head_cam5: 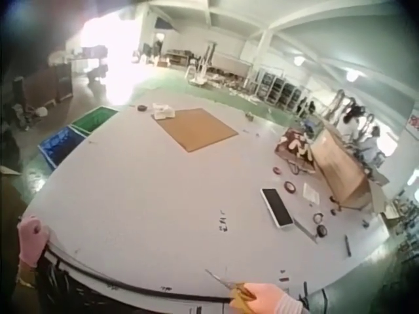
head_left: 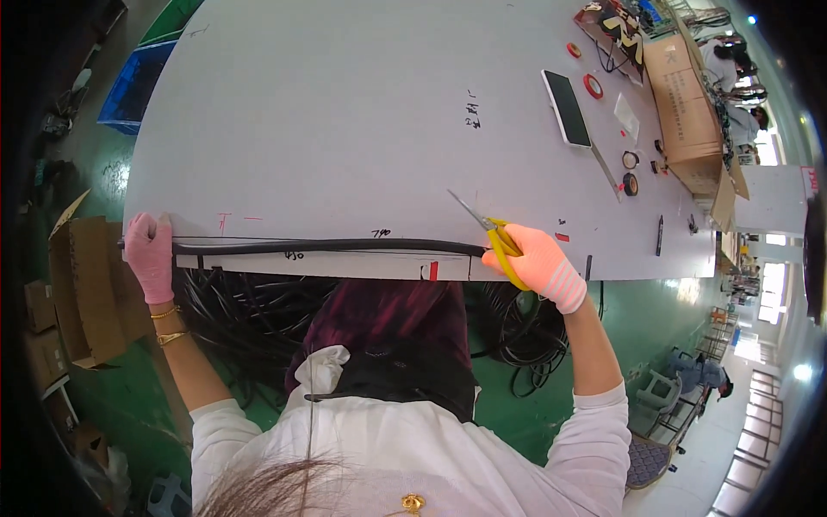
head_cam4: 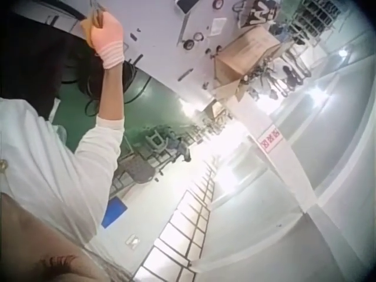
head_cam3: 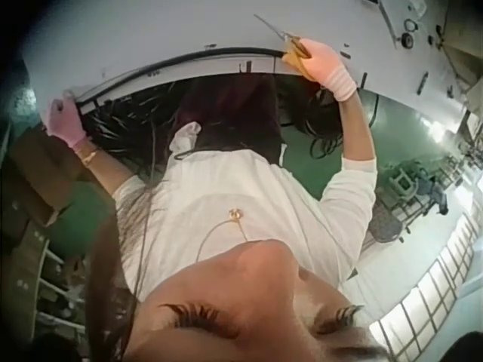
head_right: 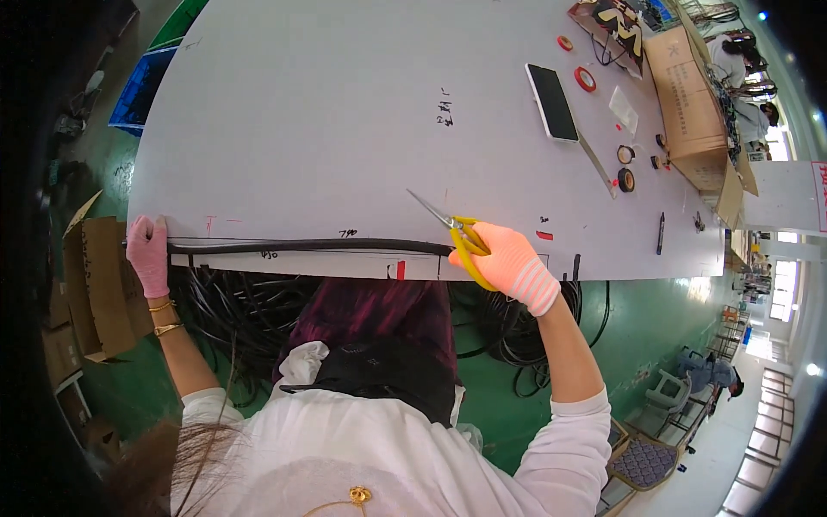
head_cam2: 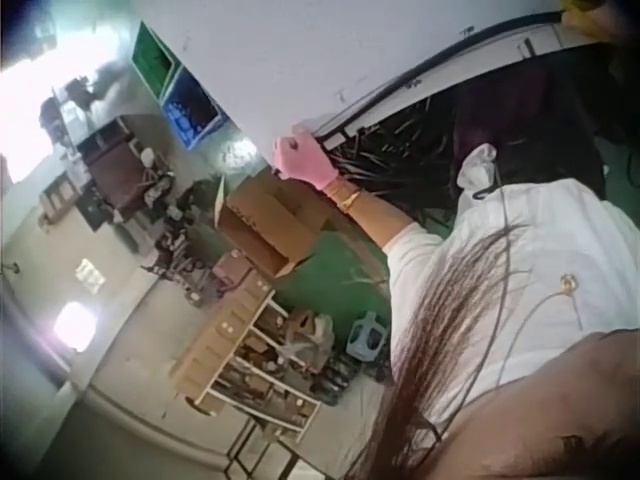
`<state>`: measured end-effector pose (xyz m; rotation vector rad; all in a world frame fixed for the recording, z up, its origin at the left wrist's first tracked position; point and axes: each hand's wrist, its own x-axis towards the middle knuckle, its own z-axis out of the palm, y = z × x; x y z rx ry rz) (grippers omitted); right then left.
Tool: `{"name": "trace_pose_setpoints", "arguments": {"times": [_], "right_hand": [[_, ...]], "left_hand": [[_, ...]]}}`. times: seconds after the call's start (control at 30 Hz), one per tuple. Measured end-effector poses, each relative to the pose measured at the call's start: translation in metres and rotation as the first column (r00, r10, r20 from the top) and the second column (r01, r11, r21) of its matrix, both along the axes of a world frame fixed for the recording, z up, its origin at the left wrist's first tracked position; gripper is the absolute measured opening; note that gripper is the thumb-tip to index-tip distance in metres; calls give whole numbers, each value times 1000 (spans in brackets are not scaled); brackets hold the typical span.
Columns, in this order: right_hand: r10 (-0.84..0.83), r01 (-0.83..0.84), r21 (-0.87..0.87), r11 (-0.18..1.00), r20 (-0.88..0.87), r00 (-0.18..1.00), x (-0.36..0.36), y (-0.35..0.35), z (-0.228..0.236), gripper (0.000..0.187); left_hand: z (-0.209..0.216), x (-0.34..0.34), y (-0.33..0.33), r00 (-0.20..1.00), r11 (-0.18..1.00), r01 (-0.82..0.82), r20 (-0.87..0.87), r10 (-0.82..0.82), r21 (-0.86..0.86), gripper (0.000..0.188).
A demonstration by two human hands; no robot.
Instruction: Cutting black cables to length using yellow-handled snips.
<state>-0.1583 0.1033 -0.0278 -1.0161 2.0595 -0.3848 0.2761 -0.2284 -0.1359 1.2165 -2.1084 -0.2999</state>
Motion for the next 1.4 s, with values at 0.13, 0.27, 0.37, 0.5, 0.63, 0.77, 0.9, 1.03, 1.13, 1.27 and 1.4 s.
{"name": "trace_pose_setpoints", "arguments": {"times": [0.13,0.27,0.37,0.5,0.63,0.77,0.9,1.03,1.13,1.27,1.4], "right_hand": [[-200,219,-39,975,270,942,4,3,-1,20],[-226,247,-32,969,299,927,3,9,-7,20],[-264,279,-2,960,310,913,8,5,-7,20],[-61,68,-44,997,144,988,7,4,-11,24],[118,-117,17,993,-93,989,5,-3,-13,30],[133,-114,108,988,-189,973,2,-2,-26,31],[201,-111,306,946,-279,939,5,-13,-15,38],[250,-93,436,895,-317,915,7,-24,-6,43],[208,-90,343,935,-325,923,5,-21,-11,43],[226,-99,360,928,-330,917,5,-24,-11,44],[241,-112,384,917,-307,921,0,-19,-8,46]], "left_hand": [[0,0,1,1000,1000,-17,7,17,6,40],[-4,1,-1,999,999,-30,15,30,19,40],[-1,4,-2,999,999,-38,35,37,19,40],[1,-2,-1,999,998,-52,1,52,35,40],[3,-2,0,998,998,-55,9,54,40,40],[-1,-1,0,999,998,-39,-9,40,50,39],[-2,0,-1,999,998,-18,-43,20,53,39],[0,3,-2,999,998,-25,-42,28,62,41],[6,0,-4,983,997,-68,167,73,-34,32],[27,-82,67,959,991,30,282,9,-133,24],[47,-209,189,802,826,553,197,-563,109,36]]}}
